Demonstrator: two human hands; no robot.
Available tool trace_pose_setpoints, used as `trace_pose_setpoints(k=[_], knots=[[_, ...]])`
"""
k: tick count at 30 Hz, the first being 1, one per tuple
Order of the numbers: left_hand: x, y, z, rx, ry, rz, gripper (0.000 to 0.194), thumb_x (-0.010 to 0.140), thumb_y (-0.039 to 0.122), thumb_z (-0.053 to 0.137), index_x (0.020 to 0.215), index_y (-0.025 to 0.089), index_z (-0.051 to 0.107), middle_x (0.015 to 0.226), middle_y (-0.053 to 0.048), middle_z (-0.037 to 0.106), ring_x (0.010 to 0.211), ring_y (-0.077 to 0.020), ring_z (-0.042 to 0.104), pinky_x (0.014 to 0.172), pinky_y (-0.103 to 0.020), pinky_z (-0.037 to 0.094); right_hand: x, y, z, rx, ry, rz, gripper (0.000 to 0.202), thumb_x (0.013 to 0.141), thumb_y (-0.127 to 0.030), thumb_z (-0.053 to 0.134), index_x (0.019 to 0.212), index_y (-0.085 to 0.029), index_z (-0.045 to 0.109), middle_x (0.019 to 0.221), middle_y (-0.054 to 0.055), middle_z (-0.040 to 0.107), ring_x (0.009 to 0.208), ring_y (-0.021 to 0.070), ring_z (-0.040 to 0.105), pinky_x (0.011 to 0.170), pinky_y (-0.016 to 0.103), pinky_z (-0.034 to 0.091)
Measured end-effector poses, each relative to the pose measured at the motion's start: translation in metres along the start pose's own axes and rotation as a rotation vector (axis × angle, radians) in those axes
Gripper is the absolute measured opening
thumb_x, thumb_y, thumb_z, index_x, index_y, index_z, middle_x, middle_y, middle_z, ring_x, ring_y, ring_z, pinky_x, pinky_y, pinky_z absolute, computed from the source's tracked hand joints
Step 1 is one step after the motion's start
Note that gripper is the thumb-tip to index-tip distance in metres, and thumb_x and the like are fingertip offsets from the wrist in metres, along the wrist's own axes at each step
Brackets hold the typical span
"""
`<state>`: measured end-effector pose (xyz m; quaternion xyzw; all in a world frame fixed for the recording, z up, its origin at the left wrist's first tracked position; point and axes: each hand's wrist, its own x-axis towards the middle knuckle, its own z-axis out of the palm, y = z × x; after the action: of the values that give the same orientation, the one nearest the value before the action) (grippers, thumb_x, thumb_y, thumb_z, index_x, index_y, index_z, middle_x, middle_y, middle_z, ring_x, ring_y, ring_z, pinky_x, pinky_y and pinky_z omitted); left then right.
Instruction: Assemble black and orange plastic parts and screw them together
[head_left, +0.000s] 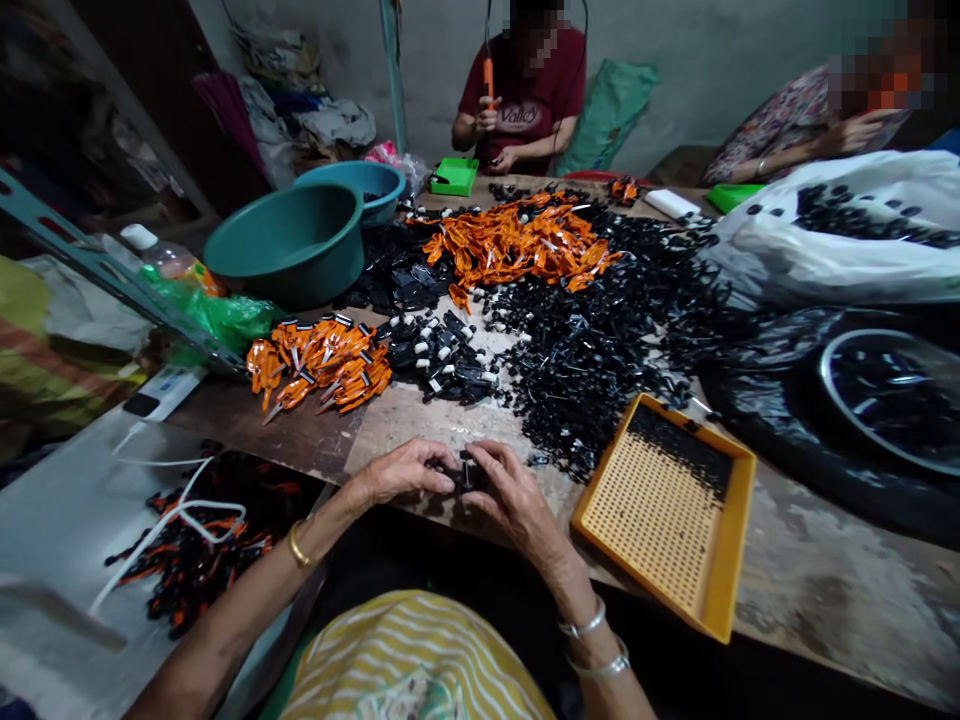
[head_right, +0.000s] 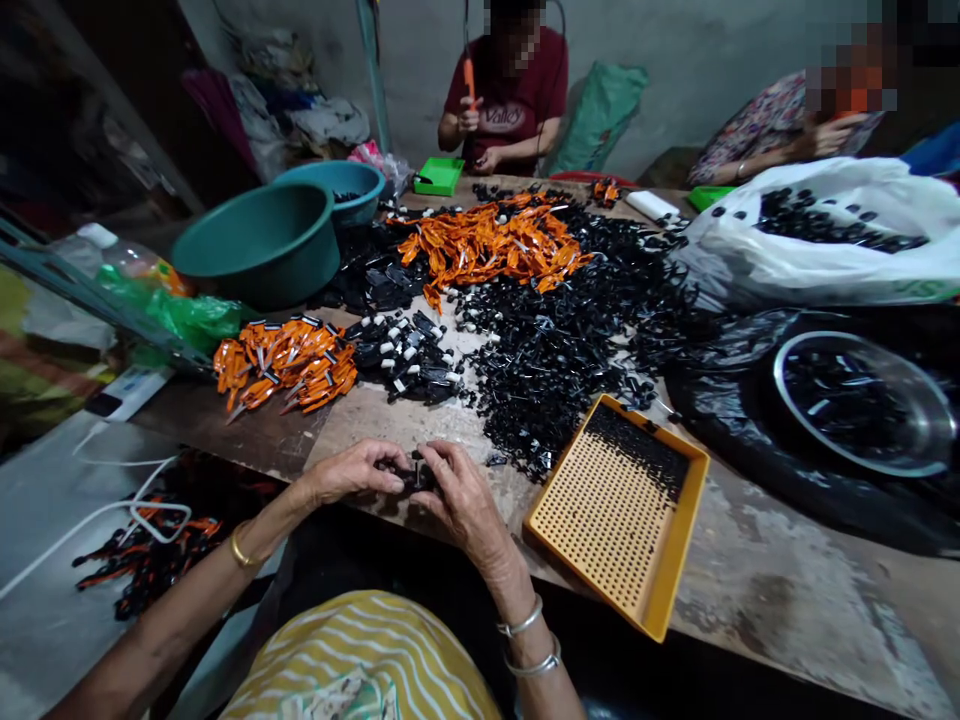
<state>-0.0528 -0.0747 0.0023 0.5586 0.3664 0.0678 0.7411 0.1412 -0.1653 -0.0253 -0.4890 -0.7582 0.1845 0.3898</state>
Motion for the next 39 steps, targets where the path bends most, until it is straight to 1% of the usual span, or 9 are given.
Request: trace_pose_setpoints(k=[6, 11, 15, 19, 21, 24, 28, 32, 39], knots=[[0.000, 0.001, 0.002, -0.095, -0.007, -0.056, 0.026, 0.063, 0.028, 0.070, 0.083, 0.016, 0.059, 0.058, 0.003, 0.057, 0.045, -0.0068, 0.045, 0.042, -0.017, 0.027, -0.002, 0.002, 0.007, -0.129, 0.008, 0.026, 0.056, 0.086, -0.030, 0.060, 0.137, -0.025, 0.037, 0.118, 0.014, 0.051, 0.107, 0.0266, 0.053, 0.088, 0.045, 0.051], [0.000, -0.004, 0.010, 0.075, -0.041, -0.037, 0.026, 0.072, 0.037, 0.066, 0.082, 0.015, 0.057, 0.056, 0.003, 0.056, 0.043, -0.0063, 0.043, 0.040, -0.017, 0.028, -0.010, -0.010, 0.019, -0.262, -0.017, 0.114, 0.058, 0.084, -0.016, 0.061, 0.137, -0.020, 0.037, 0.116, 0.015, 0.053, 0.102, 0.0277, 0.055, 0.084, 0.043, 0.053], [0.003, -0.014, 0.016, 0.096, -0.052, -0.053, 0.029, 0.075, 0.042, 0.062, 0.082, 0.016, 0.053, 0.063, 0.002, 0.057, 0.048, -0.0081, 0.053, 0.042, -0.016, 0.036, -0.020, -0.017, 0.024, -0.240, -0.044, 0.151, 0.062, 0.084, -0.016, 0.061, 0.140, -0.021, 0.034, 0.114, 0.015, 0.053, 0.100, 0.0267, 0.056, 0.083, 0.040, 0.054], [0.004, -0.017, 0.020, 0.096, -0.058, -0.062, 0.029, 0.075, 0.043, 0.058, 0.081, 0.015, 0.053, 0.069, 0.000, 0.061, 0.046, -0.0069, 0.053, 0.038, -0.015, 0.035, -0.025, -0.017, 0.009, -0.133, -0.037, 0.160, 0.067, 0.087, -0.026, 0.060, 0.144, -0.024, 0.025, 0.121, 0.013, 0.049, 0.106, 0.0245, 0.054, 0.088, 0.037, 0.052], [0.004, -0.016, 0.019, 0.066, -0.046, -0.091, 0.028, 0.074, 0.042, 0.058, 0.080, 0.015, 0.053, 0.067, 0.000, 0.061, 0.043, -0.0059, 0.051, 0.036, -0.015, 0.030, -0.025, -0.011, -0.007, -0.159, 0.044, 0.212, 0.054, 0.091, -0.028, 0.053, 0.140, -0.022, 0.033, 0.119, 0.012, 0.050, 0.104, 0.0227, 0.055, 0.087, 0.035, 0.051], [0.003, -0.014, 0.018, -0.022, -0.025, -0.105, 0.029, 0.071, 0.041, 0.060, 0.079, 0.014, 0.053, 0.065, 0.001, 0.060, 0.042, -0.0052, 0.050, 0.035, -0.014, 0.027, -0.021, 0.005, -0.029, -0.417, 0.172, 0.380, 0.031, 0.095, -0.028, 0.042, 0.122, -0.018, 0.053, 0.101, 0.011, 0.053, 0.086, 0.0221, 0.056, 0.073, 0.035, 0.050], [0.002, -0.016, 0.016, -0.103, 0.008, -0.095, 0.032, 0.070, 0.043, 0.062, 0.079, 0.014, 0.053, 0.065, 0.000, 0.061, 0.043, -0.0053, 0.050, 0.035, -0.014, 0.028, -0.013, 0.023, -0.036, -0.711, 0.087, 0.494, 0.021, 0.091, -0.027, 0.049, 0.098, -0.015, 0.064, 0.084, 0.010, 0.053, 0.077, 0.0250, 0.051, 0.064, 0.035, 0.041], [0.000, -0.018, 0.013, -0.141, 0.016, -0.086, 0.034, 0.070, 0.044, 0.064, 0.081, 0.014, 0.053, 0.065, 0.000, 0.061, 0.043, -0.0055, 0.050, 0.035, -0.014, 0.030, -0.009, 0.024, -0.023, -0.659, 0.021, 0.446, 0.013, 0.088, -0.019, 0.053, 0.092, -0.018, 0.065, 0.082, 0.008, 0.054, 0.077, 0.0232, 0.050, 0.067, 0.034, 0.036], [-0.007, -0.018, 0.000, -0.108, 0.052, -0.066, 0.036, 0.072, 0.046, 0.064, 0.083, 0.014, 0.053, 0.067, 0.001, 0.060, 0.044, -0.0051, 0.051, 0.036, -0.014, 0.030, -0.020, 0.016, -0.009, -0.396, -0.068, 0.354, 0.029, 0.084, -0.014, 0.058, 0.111, -0.023, 0.059, 0.088, 0.003, 0.055, 0.082, 0.0177, 0.054, 0.073, 0.028, 0.043]])
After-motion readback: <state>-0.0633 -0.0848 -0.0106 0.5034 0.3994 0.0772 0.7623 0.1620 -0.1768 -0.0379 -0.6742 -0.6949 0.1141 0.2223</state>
